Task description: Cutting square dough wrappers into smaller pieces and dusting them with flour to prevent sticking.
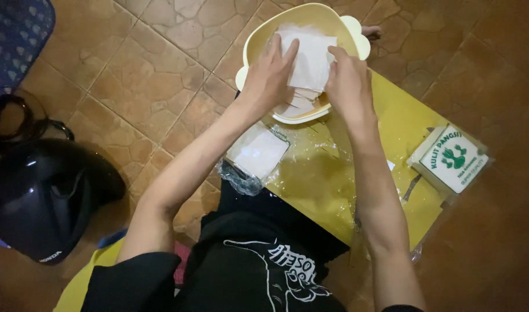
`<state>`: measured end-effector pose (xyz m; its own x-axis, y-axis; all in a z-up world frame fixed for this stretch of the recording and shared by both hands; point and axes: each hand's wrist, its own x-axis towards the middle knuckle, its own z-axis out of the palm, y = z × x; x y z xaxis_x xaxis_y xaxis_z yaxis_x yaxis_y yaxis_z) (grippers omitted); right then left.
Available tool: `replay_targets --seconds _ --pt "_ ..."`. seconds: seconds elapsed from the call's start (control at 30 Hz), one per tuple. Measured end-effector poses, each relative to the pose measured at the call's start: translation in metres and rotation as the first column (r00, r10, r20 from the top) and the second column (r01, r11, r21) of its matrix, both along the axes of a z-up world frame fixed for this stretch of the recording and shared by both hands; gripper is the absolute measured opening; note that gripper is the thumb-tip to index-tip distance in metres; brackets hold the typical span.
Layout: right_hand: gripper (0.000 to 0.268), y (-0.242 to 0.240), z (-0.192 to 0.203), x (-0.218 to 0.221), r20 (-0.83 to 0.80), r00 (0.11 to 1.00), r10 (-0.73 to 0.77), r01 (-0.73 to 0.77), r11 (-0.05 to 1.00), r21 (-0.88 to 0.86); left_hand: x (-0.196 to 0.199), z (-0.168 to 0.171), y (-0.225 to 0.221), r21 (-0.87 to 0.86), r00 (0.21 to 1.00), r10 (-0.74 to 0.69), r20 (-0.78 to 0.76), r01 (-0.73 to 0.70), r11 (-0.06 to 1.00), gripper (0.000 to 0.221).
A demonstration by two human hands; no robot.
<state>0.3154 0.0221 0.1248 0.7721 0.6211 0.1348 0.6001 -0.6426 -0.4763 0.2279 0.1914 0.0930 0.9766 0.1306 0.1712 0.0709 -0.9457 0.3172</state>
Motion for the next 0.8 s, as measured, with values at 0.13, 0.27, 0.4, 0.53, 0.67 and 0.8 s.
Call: replay_targets --seconds 0.13,0.27,0.4,0.53,0.67,0.8 --pt "0.042 0.004 0.005 0.003 -0.168 0.985 -0.043 0.038 0.999 -0.029 0.002 0.005 0.000 -0.037 0.999 -0.023 -0.036 0.021 0.999 0.053" --pt "0.047 0.008 -0.004 0.008 -0.173 0.984 -0.039 0.046 0.998 0.036 0.028 -0.067 0.011 0.002 0.994 -0.044 0.099 0.044 0.999 0.067" --pt "0.047 0.010 0.002 -0.004 -0.180 0.983 0.028 -0.010 0.995 0.104 0.025 -0.059 0.013 -0.037 0.963 0.066 0.260 -0.059 0.998 0.058" --pt "0.042 0.015 0.030 -0.020 -0.153 0.988 -0.015 0.013 1.000 -0.014 0.025 -0.042 0.000 -0.361 0.972 0.222 -0.075 -0.234 0.902 0.087" --pt "0.048 0.019 0.013 -0.008 -0.210 0.976 -0.055 0.037 0.995 -0.093 0.080 -0.116 -0.010 -0.431 0.936 0.259 -0.238 -0.340 0.836 0.089" --pt "0.050 0.021 0.011 -0.007 -0.247 0.964 -0.096 0.088 0.995 -0.043 0.057 -0.086 0.005 -0.416 0.977 0.178 0.113 -0.116 0.902 0.058"
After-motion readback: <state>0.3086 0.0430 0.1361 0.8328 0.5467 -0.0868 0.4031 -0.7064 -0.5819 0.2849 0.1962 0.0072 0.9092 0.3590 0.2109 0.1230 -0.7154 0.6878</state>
